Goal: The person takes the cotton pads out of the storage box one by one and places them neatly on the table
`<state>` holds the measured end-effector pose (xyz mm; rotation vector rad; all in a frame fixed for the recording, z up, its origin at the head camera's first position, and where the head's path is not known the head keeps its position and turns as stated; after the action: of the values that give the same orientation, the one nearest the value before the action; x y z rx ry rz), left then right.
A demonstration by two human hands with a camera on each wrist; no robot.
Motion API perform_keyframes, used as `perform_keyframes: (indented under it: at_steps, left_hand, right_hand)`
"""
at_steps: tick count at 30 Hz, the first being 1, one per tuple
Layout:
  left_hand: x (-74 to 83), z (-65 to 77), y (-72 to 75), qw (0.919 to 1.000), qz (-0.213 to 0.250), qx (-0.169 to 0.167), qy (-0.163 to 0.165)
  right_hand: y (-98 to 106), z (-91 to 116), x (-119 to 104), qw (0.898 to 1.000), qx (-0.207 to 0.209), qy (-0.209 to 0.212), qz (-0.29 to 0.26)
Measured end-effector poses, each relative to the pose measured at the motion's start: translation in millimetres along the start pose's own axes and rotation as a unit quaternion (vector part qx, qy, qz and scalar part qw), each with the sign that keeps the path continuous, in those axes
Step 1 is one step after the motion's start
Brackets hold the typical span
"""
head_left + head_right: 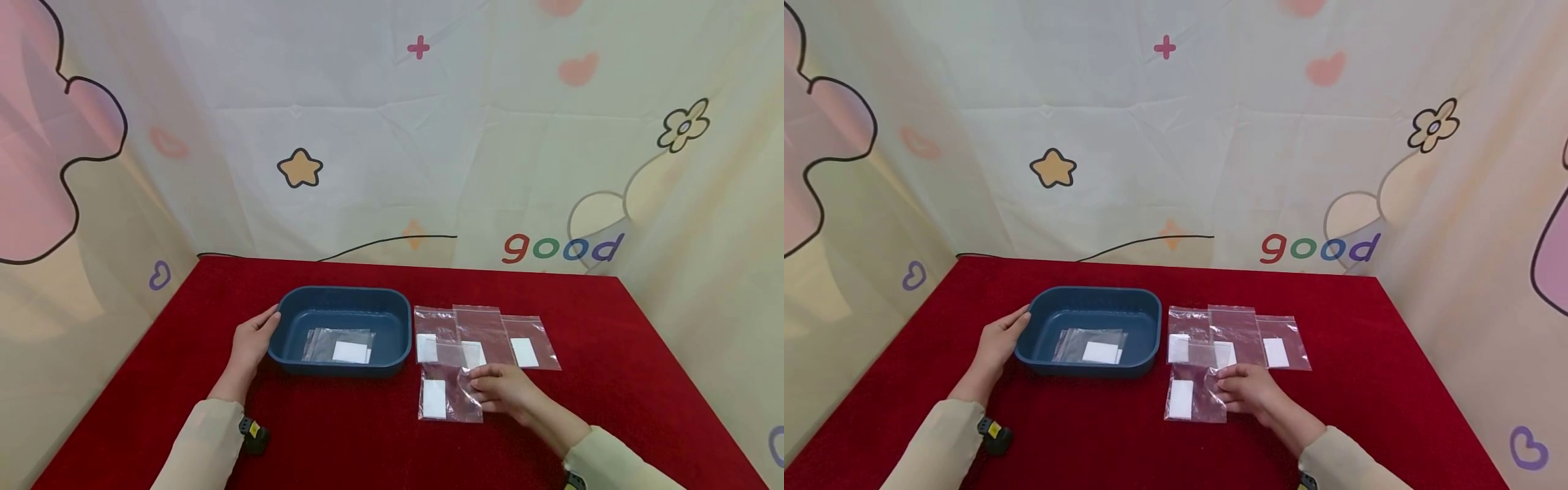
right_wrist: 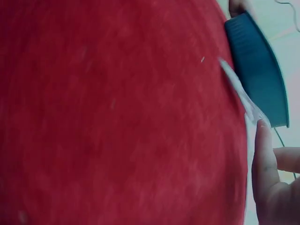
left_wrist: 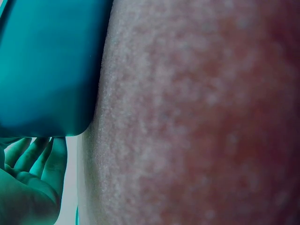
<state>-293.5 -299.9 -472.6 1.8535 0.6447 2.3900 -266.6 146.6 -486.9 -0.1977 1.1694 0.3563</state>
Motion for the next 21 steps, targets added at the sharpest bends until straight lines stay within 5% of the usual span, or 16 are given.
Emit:
perform_keyframes:
  at_steps: [21]
  left_hand:
    - [-1.4,-1.7,0.2,1.0,0.003,0.003,-0.002]
  right_hand:
    - [-19.7,3.1,2.7,0.994,-0.029,-0.015,0.1]
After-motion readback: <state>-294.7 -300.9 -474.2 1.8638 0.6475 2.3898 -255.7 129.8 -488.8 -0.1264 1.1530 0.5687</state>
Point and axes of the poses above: each hand's wrist, its own z-axis away from the middle knuckle, its own y-axis out of the back of the hand, x = y × z, the point moved 8 cm from there along -z, towards the middle knuckle, and after that the axes turned 3 degrees about -z, right-handed, at the moved point
